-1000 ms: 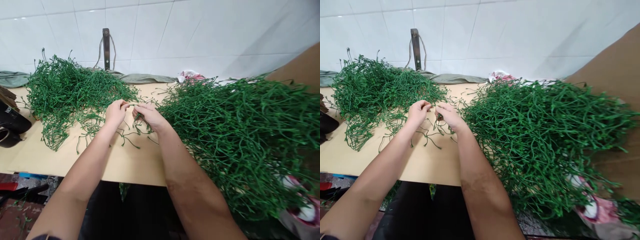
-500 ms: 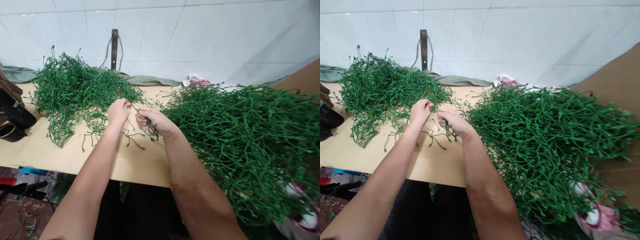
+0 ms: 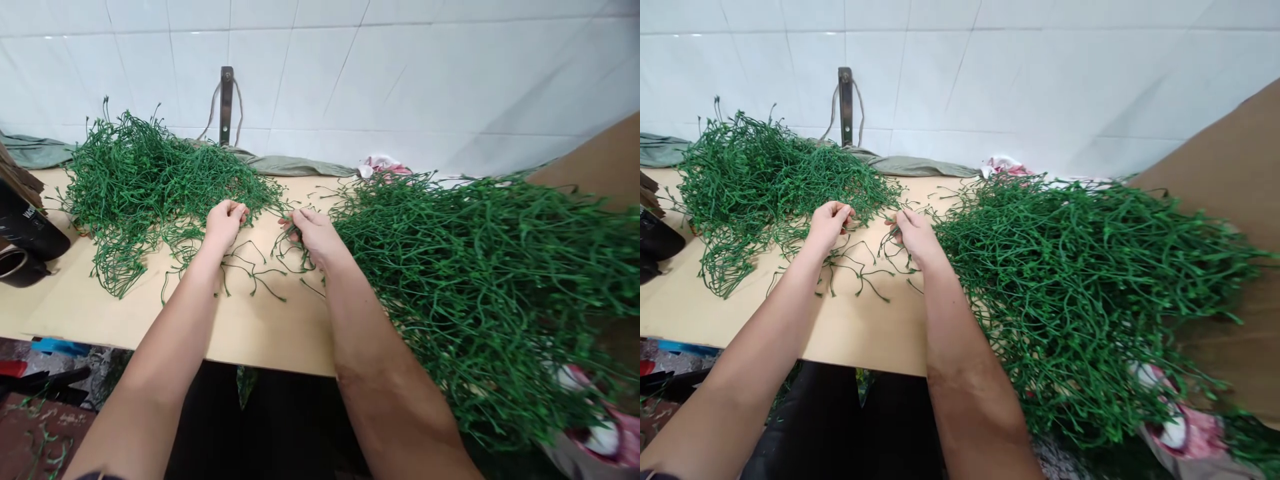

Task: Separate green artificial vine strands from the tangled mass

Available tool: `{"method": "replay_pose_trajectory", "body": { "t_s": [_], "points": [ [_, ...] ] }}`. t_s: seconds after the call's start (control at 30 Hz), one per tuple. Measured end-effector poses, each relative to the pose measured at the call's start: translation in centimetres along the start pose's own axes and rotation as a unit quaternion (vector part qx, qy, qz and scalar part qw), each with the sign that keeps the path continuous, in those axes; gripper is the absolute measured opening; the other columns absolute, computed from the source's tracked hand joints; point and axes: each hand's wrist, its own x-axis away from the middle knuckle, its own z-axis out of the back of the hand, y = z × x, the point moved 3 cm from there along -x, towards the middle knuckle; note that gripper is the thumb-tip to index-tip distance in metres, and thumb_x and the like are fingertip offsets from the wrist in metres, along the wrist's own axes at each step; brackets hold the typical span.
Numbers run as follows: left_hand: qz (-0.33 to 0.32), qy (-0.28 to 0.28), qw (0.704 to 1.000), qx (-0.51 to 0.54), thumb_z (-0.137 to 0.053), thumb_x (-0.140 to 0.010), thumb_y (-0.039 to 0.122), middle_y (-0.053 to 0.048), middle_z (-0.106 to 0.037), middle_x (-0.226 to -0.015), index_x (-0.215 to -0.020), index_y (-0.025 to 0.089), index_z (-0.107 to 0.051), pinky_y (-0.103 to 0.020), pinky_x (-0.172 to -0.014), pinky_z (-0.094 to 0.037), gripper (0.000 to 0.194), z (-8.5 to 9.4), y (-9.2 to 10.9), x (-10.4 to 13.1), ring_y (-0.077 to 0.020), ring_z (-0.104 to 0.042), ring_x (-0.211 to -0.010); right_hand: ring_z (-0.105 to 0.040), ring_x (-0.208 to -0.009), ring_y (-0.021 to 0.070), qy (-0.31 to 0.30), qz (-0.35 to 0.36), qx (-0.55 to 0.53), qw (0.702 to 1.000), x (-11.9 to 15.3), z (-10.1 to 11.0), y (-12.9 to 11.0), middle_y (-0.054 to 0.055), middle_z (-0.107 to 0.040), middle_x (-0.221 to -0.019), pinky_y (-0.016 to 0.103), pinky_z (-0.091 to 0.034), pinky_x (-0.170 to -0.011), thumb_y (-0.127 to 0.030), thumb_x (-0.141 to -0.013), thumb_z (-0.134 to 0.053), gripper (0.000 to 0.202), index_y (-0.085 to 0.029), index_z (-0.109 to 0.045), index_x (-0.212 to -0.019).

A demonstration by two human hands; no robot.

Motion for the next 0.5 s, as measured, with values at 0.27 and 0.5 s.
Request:
{"method": "replay_pose_trajectory", "body": {
  "t_s": [0.27, 0.5],
  "points": [
    [0.0, -0.006, 0.999, 0.053, -0.047, -0.079, 0.015, 0.004, -0.047, -0.054, -0.067, 0.014, -0.051, -0.016, -0.041, -0.029, 0.013, -0.3, 1.6, 1.1, -0.0045, -0.04, -0.046, -0.034, -0.039, 0.003, 0.09, -0.005, -0.051, 0.995, -0.5, 1.0, 0.2, -0.004, -0.044, -0.053, 0.019, -0.025, -0.037, -0.042, -0.071, -0.06, 0.027, -0.016, -0.056, -0.065],
    [-0.173, -0.207, 0.961, 0.054, -0.052, -0.078, 0.017, -0.002, -0.063, -0.072, -0.071, 0.015, -0.058, -0.019, -0.063, -0.046, 0.009, -5.2, 4.5, 6.7, -0.0092, -0.057, -0.07, -0.037, -0.04, 0.0039, 0.049, -0.016, -0.093, 0.994, -1.1, 0.7, 1.5, -0.006, -0.042, -0.051, 0.019, -0.031, -0.039, -0.043, -0.067, -0.065, 0.028, -0.018, -0.056, -0.075]
  ]
}}
